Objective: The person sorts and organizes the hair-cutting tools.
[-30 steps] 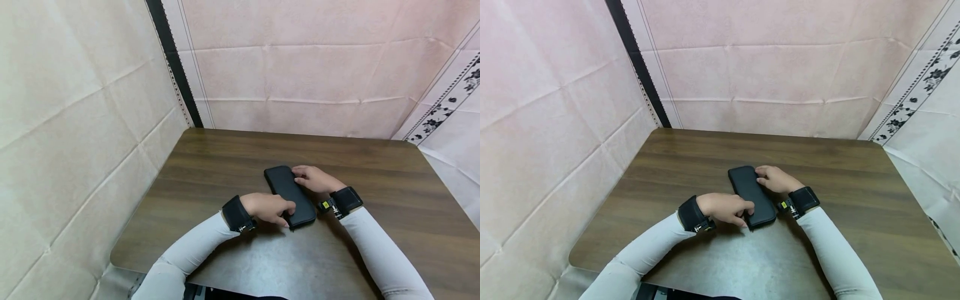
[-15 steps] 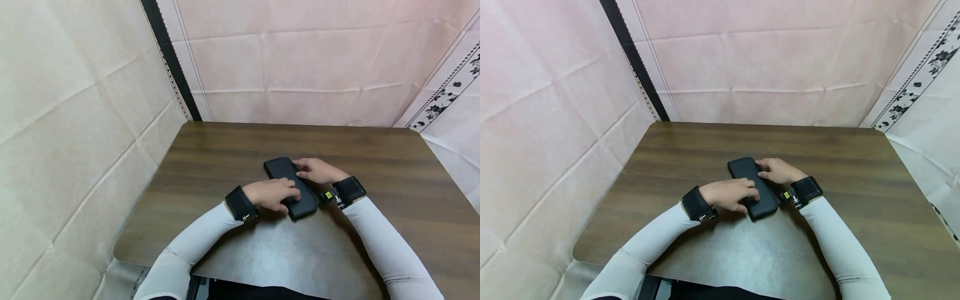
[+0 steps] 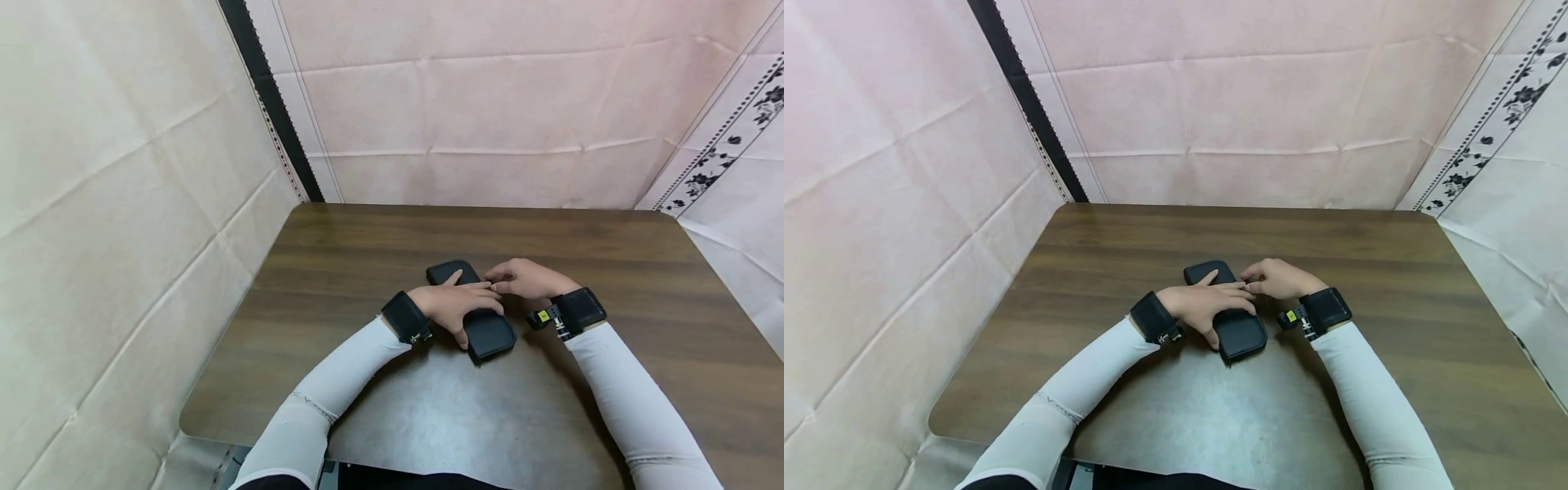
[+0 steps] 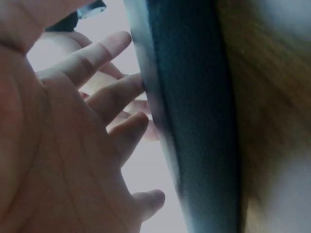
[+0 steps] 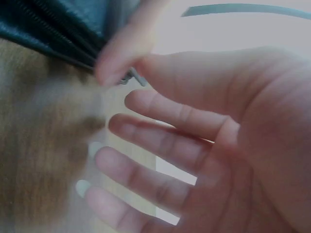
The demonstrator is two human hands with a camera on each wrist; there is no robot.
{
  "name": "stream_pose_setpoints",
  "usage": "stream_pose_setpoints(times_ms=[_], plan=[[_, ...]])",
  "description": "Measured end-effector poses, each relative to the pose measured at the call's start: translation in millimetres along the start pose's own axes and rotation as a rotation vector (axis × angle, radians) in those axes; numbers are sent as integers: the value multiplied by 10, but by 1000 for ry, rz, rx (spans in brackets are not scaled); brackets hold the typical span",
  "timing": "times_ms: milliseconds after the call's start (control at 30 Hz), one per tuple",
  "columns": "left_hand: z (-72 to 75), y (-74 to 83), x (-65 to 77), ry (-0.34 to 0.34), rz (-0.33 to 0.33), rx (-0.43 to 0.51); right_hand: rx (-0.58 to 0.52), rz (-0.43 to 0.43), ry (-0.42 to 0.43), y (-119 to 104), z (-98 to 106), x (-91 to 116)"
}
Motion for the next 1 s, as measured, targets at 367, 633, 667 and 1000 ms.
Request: stream_pose_setpoints(times_ms=[367,633,667,1000], plan=[[6,-24,-25,67,46,-79,-12,-6,-15,-59,46,42],[-15,-43,-13,116,168,-175,-21,-35,-4,-96,61,94],[-17,-51,-13,120,188,-179,-21,-39,-3,-94,63,100],[6,-135,9,195,415,-237,7,-75,13,-62,97,135]])
Point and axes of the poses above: each hand's wrist, its own x-axis away from the middle knuckle, its own z-axis out of the back of the hand, y = z × x, the point moved 5 cm from there along -x, towards the middle knuckle, and after that the axes turned 4 degrees about y, right-handed, at the moved point
